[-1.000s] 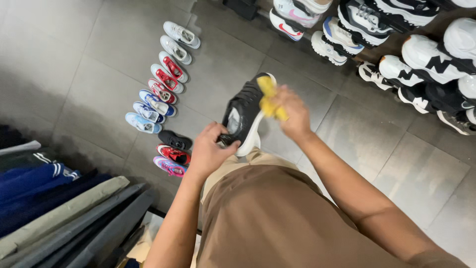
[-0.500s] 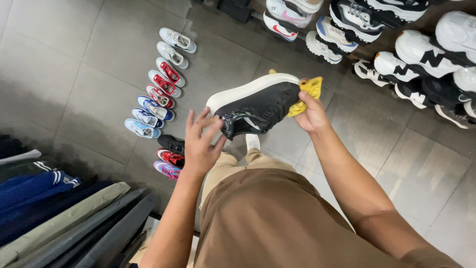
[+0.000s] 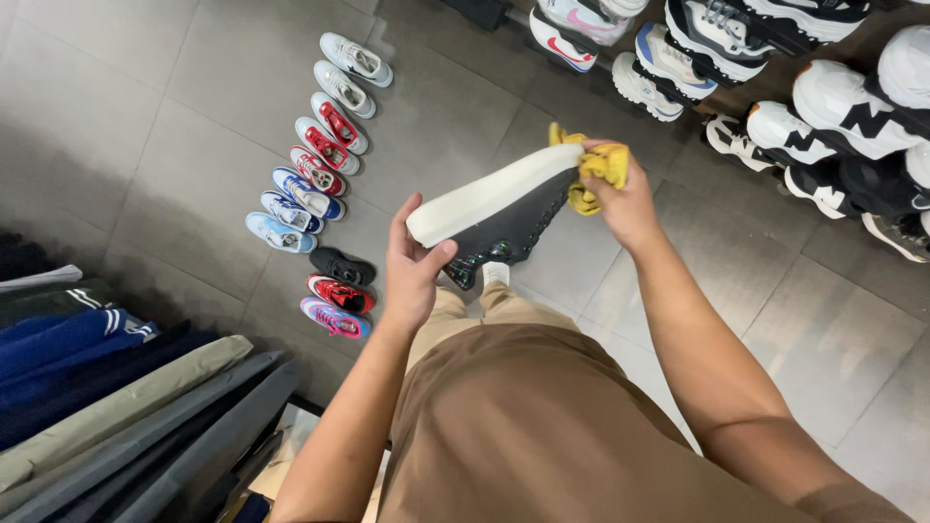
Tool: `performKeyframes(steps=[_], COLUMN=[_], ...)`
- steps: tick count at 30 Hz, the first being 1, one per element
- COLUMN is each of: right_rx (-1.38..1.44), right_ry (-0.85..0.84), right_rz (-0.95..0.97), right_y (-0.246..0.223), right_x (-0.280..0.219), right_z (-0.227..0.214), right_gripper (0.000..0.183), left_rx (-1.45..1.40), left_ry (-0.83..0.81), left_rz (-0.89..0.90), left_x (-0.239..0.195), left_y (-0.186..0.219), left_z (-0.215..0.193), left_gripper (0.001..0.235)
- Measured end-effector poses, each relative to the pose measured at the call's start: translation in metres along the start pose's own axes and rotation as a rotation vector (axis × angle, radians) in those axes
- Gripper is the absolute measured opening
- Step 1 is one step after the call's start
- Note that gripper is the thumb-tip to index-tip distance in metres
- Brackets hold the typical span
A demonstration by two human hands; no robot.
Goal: The person picks up several different pairs of shoes one at a time and wipes the exterior and soles with a yellow cloth.
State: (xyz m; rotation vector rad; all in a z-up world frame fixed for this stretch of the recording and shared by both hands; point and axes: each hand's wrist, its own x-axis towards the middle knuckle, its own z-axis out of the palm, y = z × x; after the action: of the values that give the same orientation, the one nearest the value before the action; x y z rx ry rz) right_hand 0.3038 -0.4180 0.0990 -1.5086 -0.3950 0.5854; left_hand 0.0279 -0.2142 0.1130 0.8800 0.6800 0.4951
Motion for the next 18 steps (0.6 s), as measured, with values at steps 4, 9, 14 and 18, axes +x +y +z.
performKeyframes(steps=[4, 9, 14, 18], right_rx=[-0.433, -0.648, -0.710, -0.872], right_ry=[0.086, -0.108, -0.488, -0.354], right_rz=[-0.112, -0.393, -0.592, -0.459], right_y=[-0.021, -0.093, -0.123, -0.086], right_x=[-0.008, -0.023, -0.046, -0.015], right_z=[0.028, 0.068, 0.109, 0.072], right_gripper=[0.053, 0.053, 0.049, 0.042], left_rx=[0.017, 0.089, 0.272, 0.191], left_ry=[0.148, 0.228, 0.201, 0.226], left_rz=[-0.052, -0.044, -0.026, -0.058], left_x=[-0.003, 0.001, 0.008, 0.001], left_y=[-0.001, 0.023, 0.018, 0.034], left_z=[0.022, 0.040, 0.032, 0.035], left_gripper=[0.098, 0.096, 0.092, 0.094])
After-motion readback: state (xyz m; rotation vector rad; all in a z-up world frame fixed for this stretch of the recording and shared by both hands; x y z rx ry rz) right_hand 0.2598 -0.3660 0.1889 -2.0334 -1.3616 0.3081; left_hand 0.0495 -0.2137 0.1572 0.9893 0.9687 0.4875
